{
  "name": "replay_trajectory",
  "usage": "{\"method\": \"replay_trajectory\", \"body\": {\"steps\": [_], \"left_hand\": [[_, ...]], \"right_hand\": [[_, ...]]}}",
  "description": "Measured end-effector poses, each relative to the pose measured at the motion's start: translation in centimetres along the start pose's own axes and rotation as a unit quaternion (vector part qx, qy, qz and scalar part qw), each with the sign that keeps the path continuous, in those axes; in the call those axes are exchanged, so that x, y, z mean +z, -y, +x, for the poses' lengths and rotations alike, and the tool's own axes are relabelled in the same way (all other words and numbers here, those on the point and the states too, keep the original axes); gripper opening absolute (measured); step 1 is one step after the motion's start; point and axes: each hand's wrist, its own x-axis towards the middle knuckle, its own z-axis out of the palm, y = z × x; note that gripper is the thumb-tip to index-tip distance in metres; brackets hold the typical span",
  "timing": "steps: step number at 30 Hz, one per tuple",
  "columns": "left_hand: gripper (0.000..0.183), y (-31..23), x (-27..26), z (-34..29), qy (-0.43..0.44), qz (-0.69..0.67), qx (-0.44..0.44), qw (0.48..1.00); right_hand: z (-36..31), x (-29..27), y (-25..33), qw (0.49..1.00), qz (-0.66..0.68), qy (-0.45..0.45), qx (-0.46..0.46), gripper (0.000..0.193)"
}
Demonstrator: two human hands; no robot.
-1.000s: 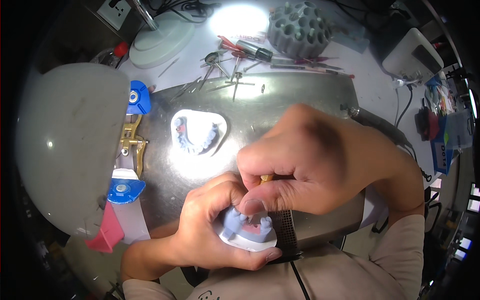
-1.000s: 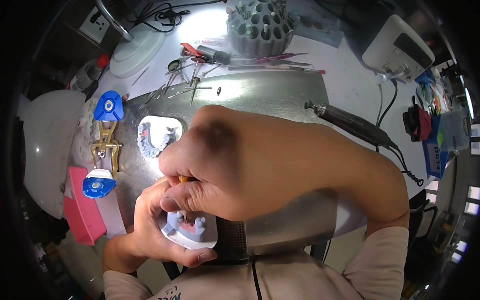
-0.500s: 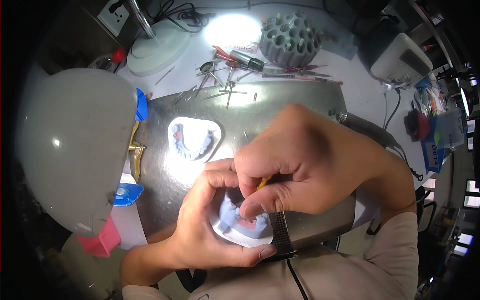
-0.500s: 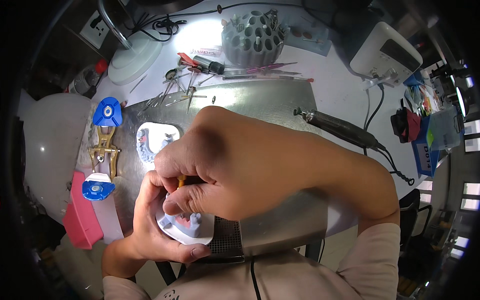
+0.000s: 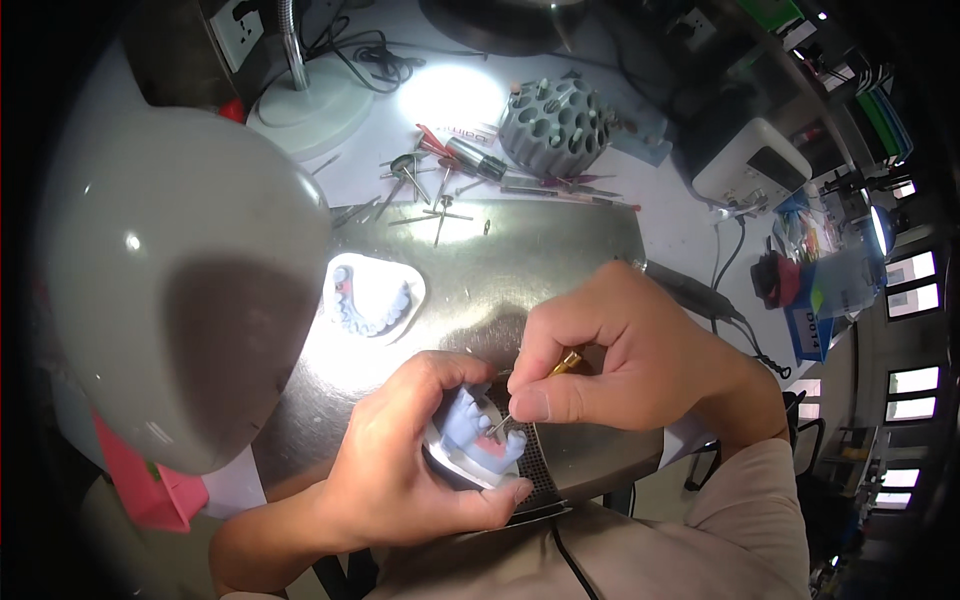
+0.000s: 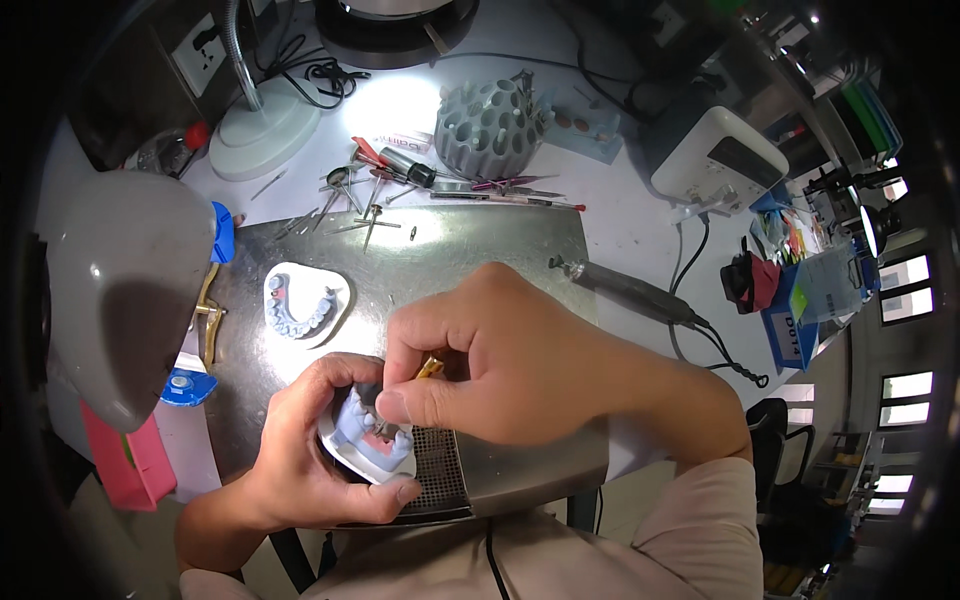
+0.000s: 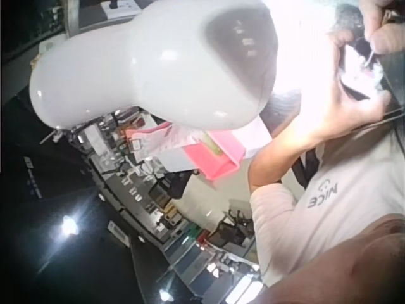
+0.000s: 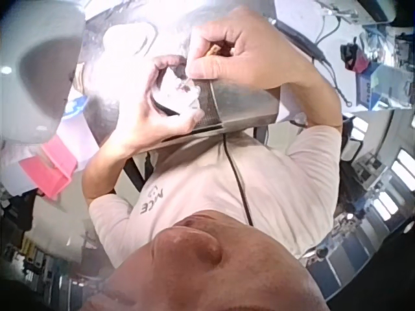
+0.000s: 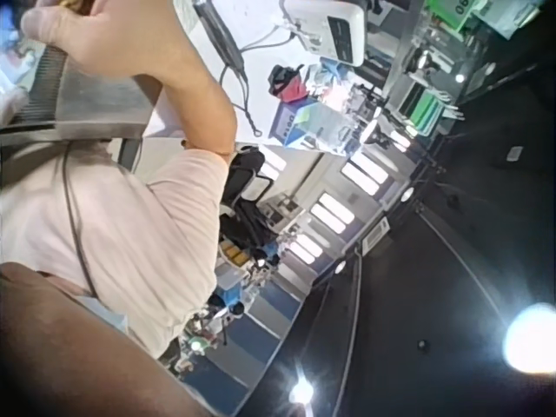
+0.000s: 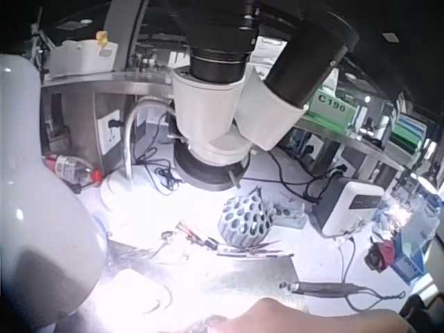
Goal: Adjusting and refining a dental bridge model using a rotary tool and hand instruments on a laboratory workbench.
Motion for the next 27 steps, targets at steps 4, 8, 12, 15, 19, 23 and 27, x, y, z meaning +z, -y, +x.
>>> {"method": "replay_trajectory", "body": {"steps": [4,8,12,15,19,23,27], "left_hand": [[0.073,-0.1,0.1,-0.1,0.003,-0.025,-0.038,0.999],[0.070,0.1,0.7,0.0,-0.071,-0.044,0.016,0.996],[0.074,0.2,0.5,0.2,-0.121,-0.037,0.054,0.991],[0.077,0.2,0.3,0.2,-0.169,-0.130,0.005,0.977],[0.079,-0.2,-0.2,0.4,-0.194,-0.144,0.000,0.971],[0.084,-0.9,-0.7,0.3,-0.182,-0.149,-0.069,0.969],[0.089,1.0,-0.9,0.1,-0.195,-0.029,0.069,0.978]], "right_hand": [[0.3,-1.5,-1.2,0.992,0.043,-0.119,-0.027,0.010],[1.2,-3.5,-5.0,0.962,-0.263,-0.070,-0.018,0.007],[1.9,-3.9,-5.6,0.906,-0.407,-0.079,-0.086,0.009],[4.3,-3.7,-5.4,0.889,-0.425,-0.103,-0.138,0.011],[6.9,-3.0,-6.3,0.851,-0.483,-0.047,-0.202,0.016],[7.0,-3.0,-5.9,0.836,-0.520,-0.014,-0.172,0.019],[7.0,-3.0,-5.0,0.902,-0.374,-0.067,-0.205,0.014]]}}
